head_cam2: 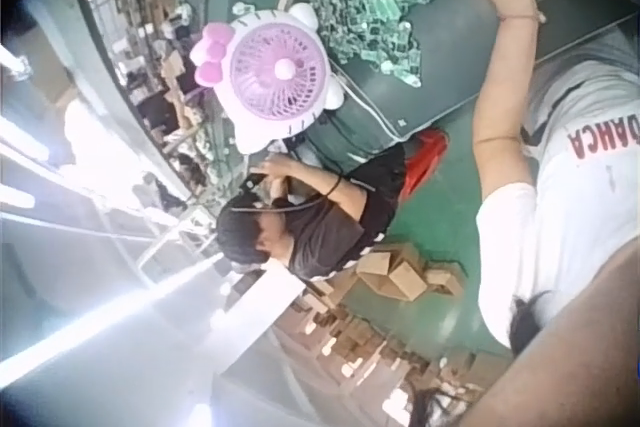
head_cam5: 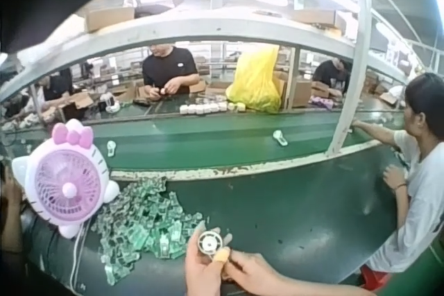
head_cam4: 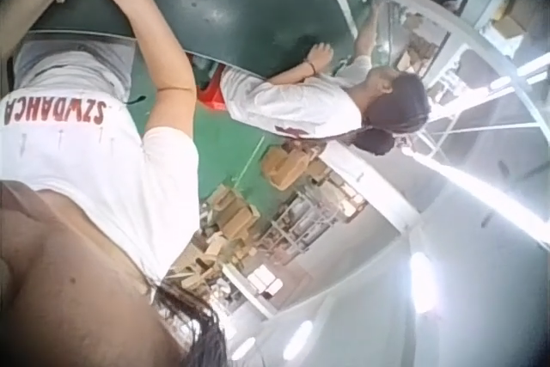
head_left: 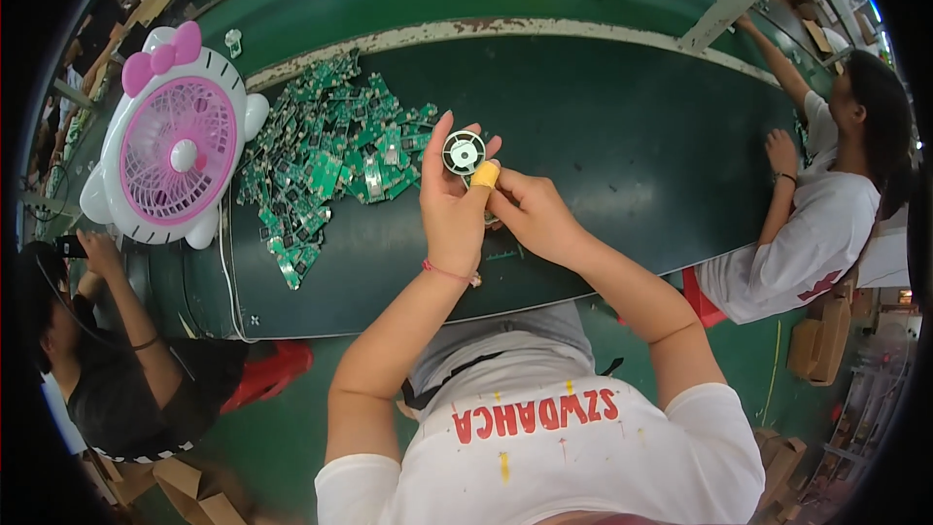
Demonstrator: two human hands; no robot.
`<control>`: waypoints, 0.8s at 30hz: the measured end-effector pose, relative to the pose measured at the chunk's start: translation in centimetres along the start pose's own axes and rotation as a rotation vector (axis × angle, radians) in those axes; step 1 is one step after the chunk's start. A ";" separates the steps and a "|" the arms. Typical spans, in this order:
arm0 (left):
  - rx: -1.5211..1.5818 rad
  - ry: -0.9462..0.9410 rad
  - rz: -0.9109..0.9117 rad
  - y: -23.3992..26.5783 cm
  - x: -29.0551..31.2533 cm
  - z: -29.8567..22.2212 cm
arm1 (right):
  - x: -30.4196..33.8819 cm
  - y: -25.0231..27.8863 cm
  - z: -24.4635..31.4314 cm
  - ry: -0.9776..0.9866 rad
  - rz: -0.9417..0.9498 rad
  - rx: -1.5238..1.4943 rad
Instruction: The person assembles small electronic components and circuit boards into plastic housings by hand, working on a production line.
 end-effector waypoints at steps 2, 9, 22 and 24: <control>-0.021 0.025 0.028 0.0 -1.4 0.3 | -1.2 0.3 -1.9 -0.074 0.008 -0.202; -0.382 -0.022 0.188 2.8 -2.8 2.9 | -8.7 8.3 -6.5 -0.237 -0.128 -0.241; -0.569 -0.029 0.560 -1.1 -0.5 3.0 | -31.4 14.2 -6.8 -0.136 -0.418 0.837; -0.577 -0.019 0.572 -1.2 -0.6 3.2 | -32.0 13.9 -7.2 -0.173 -0.466 0.979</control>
Point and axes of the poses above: each hand's wrist, its own x-axis away from the middle knuckle, its own y-axis out of the back of the hand, z = x × y, the point moved 10 cm from there along -x, towards the middle knuckle, and after that the axes turned 4 degrees about z, right-handed, at the moved point
